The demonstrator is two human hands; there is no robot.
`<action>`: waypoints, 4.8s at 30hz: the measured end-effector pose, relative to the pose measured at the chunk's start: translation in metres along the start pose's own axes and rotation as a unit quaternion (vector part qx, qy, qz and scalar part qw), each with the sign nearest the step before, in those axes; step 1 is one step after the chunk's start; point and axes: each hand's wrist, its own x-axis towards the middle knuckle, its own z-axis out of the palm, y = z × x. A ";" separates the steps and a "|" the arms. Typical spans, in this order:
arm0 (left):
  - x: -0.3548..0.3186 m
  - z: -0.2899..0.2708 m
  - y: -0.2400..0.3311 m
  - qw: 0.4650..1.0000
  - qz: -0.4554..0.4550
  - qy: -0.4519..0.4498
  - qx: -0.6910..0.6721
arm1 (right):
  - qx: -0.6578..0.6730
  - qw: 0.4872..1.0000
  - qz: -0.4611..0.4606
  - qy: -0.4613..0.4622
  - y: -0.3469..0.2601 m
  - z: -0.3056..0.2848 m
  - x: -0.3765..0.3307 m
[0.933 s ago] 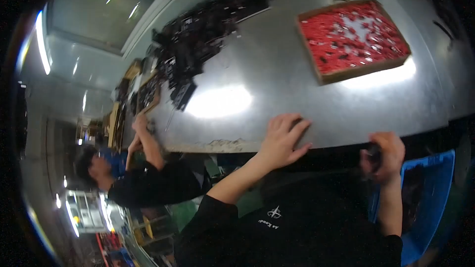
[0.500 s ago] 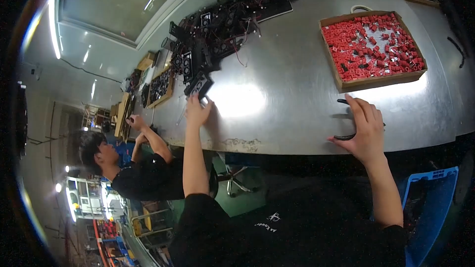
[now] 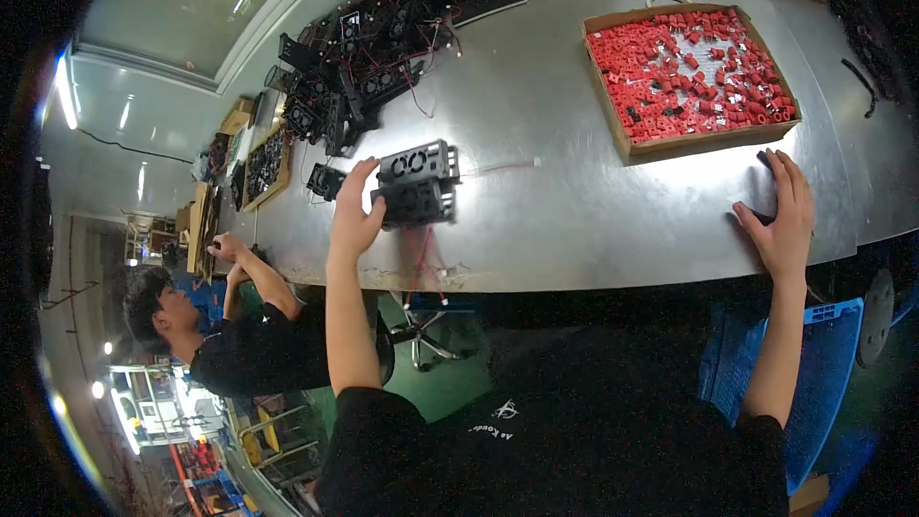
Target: Assembling electronic cooling units by attaching fans to housings and trimming wires on a factory workbench.
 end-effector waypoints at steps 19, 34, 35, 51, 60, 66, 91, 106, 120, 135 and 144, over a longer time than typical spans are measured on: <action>0.017 0.001 -0.011 0.857 -0.189 0.029 -0.478 | 0.077 0.997 0.001 0.031 0.006 0.001 -0.003; 0.098 0.040 0.069 0.982 -0.102 -0.114 0.114 | 0.090 0.995 0.032 0.027 0.009 -0.005 -0.008; 0.094 0.047 0.080 0.973 -0.067 -0.136 0.172 | 0.086 0.995 0.024 0.035 0.009 -0.006 -0.009; 0.085 0.057 0.125 0.943 -0.142 0.048 -0.298 | 0.379 0.918 -0.107 0.042 -0.116 -0.005 -0.016; 0.027 0.054 0.264 0.776 0.003 -0.116 -0.621 | 0.739 0.624 -0.020 -0.253 -0.168 0.015 -0.035; 0.116 0.089 0.247 0.932 0.133 -0.053 -0.333 | 0.772 0.559 0.244 -0.181 -0.149 0.009 -0.036; 0.075 0.020 0.296 0.883 0.380 -0.128 -0.243 | 0.450 0.843 -0.182 -0.231 -0.152 -0.018 -0.025; 0.037 0.079 0.321 0.795 -0.059 0.021 -0.604 | 0.579 0.806 0.069 -0.097 -0.182 -0.007 -0.033; 0.059 0.043 0.275 0.933 0.092 0.132 -0.320 | 0.557 0.819 -0.002 -0.138 -0.185 -0.007 -0.024; 0.021 0.111 0.300 0.936 0.025 -0.021 -0.350 | 0.515 0.857 0.032 -0.002 -0.182 0.016 -0.022; 0.049 0.113 0.242 0.836 -0.064 -0.036 -0.544 | 0.479 0.847 -0.205 -0.103 -0.186 0.005 -0.016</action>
